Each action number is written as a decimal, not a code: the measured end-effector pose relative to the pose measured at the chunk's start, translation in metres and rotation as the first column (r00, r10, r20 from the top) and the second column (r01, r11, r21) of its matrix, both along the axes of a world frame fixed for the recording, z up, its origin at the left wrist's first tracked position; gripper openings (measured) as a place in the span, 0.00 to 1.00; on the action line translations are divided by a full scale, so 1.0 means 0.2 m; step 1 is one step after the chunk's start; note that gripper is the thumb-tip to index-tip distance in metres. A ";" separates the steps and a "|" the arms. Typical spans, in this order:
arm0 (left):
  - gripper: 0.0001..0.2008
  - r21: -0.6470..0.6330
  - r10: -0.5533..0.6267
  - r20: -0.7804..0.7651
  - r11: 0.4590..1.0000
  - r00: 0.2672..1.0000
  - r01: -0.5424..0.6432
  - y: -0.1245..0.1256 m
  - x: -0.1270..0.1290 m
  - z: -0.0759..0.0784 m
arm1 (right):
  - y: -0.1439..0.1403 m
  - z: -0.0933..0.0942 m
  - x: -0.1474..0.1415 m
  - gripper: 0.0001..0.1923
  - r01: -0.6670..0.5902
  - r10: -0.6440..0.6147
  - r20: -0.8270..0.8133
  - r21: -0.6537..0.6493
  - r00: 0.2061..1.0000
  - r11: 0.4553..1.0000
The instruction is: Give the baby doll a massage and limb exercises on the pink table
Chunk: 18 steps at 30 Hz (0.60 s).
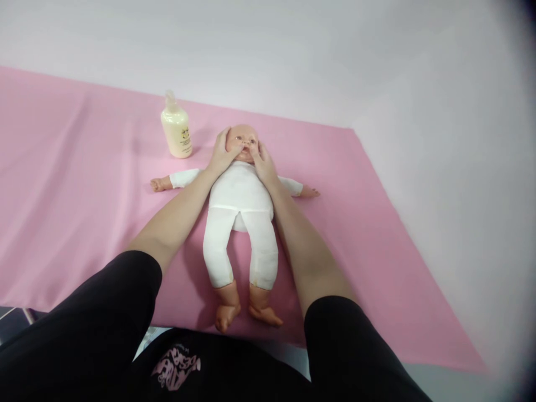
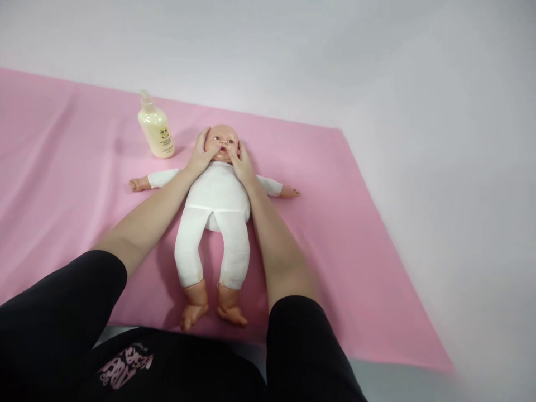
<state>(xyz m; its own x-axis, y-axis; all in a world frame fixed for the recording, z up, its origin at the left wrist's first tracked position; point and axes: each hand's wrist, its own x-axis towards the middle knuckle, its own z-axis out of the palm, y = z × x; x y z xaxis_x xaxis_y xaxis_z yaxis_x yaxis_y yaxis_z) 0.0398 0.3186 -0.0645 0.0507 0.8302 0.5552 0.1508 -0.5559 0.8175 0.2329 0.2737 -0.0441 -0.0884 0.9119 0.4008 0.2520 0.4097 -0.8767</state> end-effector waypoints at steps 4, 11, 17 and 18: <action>0.50 -0.007 0.013 -0.026 1.000 1.000 -0.014 0.00 0.00 0.00 | -0.04 0.04 -0.02 0.45 -0.019 0.018 -0.020 -0.045 1.000 0.999; 0.47 -0.014 0.010 0.034 1.000 0.999 -0.010 -0.02 0.01 0.01 | -0.02 0.02 -0.01 0.48 0.058 -0.059 -0.027 -0.052 0.998 0.997; 0.45 -0.069 0.043 0.103 0.997 0.994 -0.036 0.01 0.03 0.00 | 0.03 -0.04 0.00 0.48 0.078 -0.082 -0.077 -0.062 0.994 0.995; 0.45 -0.078 0.052 0.101 0.996 0.994 -0.044 0.01 0.04 0.00 | 0.04 -0.05 0.01 0.46 0.082 -0.087 -0.081 -0.057 0.993 0.995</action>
